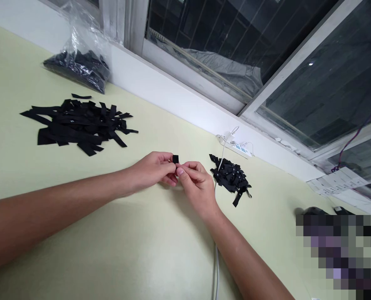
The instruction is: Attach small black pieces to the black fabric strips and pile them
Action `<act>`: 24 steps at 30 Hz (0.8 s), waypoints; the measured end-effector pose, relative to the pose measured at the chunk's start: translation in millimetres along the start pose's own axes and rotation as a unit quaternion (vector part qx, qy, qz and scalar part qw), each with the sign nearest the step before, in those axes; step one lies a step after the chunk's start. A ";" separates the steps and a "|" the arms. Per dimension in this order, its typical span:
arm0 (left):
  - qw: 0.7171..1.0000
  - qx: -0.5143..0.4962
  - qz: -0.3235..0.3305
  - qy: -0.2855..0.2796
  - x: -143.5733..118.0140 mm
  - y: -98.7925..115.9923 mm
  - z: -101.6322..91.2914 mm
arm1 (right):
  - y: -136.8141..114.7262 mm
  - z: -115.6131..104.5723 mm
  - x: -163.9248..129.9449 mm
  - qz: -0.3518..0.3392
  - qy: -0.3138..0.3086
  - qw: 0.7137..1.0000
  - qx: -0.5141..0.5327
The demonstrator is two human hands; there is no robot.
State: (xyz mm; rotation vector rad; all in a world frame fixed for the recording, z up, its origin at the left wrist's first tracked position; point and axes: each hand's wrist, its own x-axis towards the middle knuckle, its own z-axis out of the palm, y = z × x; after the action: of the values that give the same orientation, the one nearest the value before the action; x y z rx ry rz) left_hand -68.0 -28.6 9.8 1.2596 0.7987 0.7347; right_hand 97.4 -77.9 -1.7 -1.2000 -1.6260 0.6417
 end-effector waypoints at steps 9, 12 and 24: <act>0.999 0.007 0.026 -0.021 0.7 -2.2 -0.9 | 2.2 0.0 -0.8 0.002 -0.020 1.000 0.021; 0.999 0.027 0.040 -0.002 1.6 -3.3 -2.9 | 0.6 -2.1 -0.7 -0.017 -0.044 0.999 0.008; 0.993 0.105 0.042 0.028 2.6 -5.2 -10.7 | -4.1 -204.5 -56.7 -0.041 0.384 0.785 -0.484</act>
State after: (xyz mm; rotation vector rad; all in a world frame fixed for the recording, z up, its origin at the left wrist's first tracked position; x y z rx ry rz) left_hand -75.4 -21.7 3.1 1.4752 0.8906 0.7719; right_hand 284.8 -157.9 57.7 -1.7563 -1.2205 -0.8212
